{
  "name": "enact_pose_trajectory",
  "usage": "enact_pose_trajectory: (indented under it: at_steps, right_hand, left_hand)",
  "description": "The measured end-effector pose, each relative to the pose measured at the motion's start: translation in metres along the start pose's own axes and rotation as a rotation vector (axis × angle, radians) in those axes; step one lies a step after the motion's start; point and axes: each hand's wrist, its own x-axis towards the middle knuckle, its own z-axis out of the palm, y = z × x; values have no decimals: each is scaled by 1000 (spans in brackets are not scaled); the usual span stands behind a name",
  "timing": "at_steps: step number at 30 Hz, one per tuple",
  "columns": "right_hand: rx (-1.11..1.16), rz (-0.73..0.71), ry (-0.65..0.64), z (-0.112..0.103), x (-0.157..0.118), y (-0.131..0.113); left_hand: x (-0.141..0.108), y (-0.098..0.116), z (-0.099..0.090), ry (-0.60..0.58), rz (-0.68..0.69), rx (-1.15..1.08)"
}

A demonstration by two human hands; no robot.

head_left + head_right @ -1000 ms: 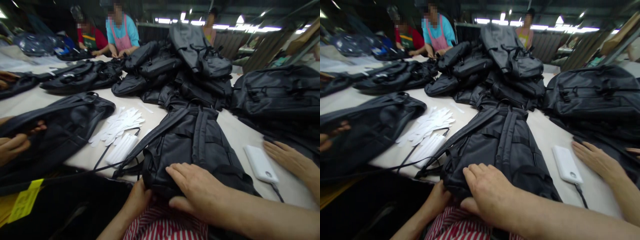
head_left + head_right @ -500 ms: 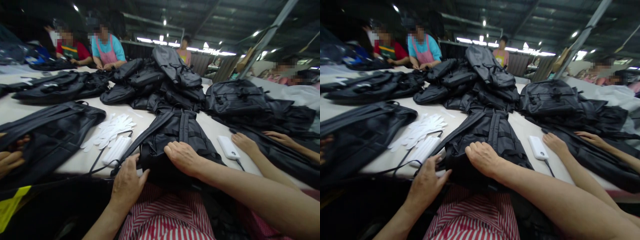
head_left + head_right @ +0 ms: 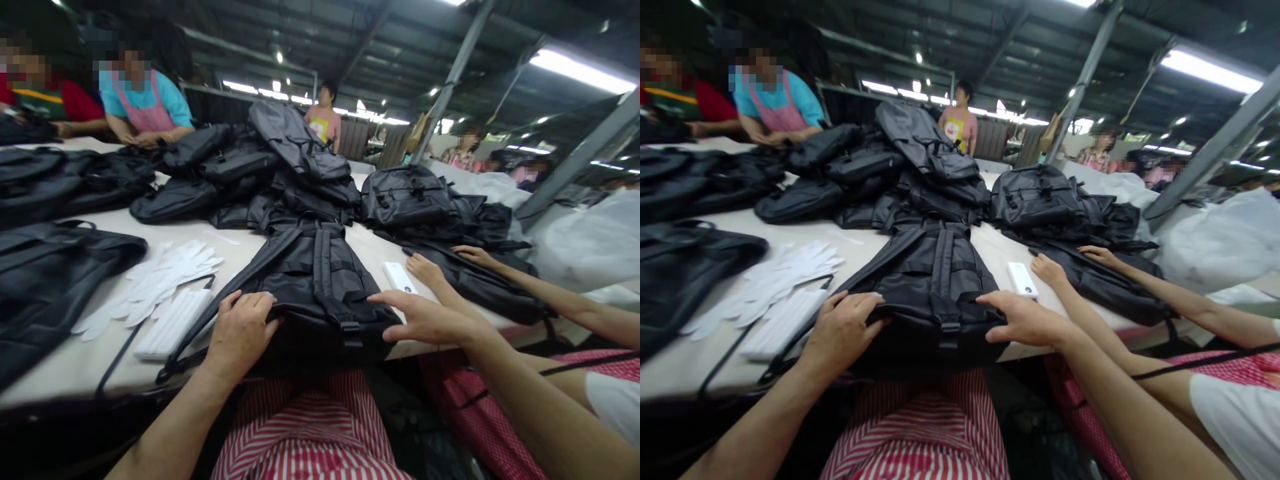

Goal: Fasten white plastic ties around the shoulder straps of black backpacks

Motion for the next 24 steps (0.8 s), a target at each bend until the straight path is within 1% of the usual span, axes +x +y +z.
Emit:
enact_pose_trajectory:
  at_steps: [2,4,6,8,10,12,14,16,19,21,24]
  right_hand:
    - [-14,20,41,15,-12,7]
    - [-25,20,100,30,-12,7]
    - [-38,26,145,39,-7,6]
    - [-61,37,177,43,-3,5]
    - [-87,25,194,44,-3,6]
    - [-111,-2,208,45,-6,8]
    - [-128,-31,208,47,-9,11]
    - [-153,-44,206,48,-7,12]
    - [-261,-11,239,52,4,11]
    - [-377,38,303,58,16,10]
    - [-516,97,414,69,30,9]
  left_hand:
    - [1,1,-2,-8,6,15]
    - [4,6,-4,-11,19,50]
    - [9,18,-6,-31,72,67]
    - [15,35,-6,-102,161,49]
    - [22,51,-5,-206,238,29]
    - [29,62,-4,-284,272,38]
    - [37,67,-1,-323,280,65]
    - [43,65,2,-325,264,113]
    - [47,62,9,-275,235,188]
    - [45,62,15,-225,220,219]
    - [35,63,22,-176,176,250]
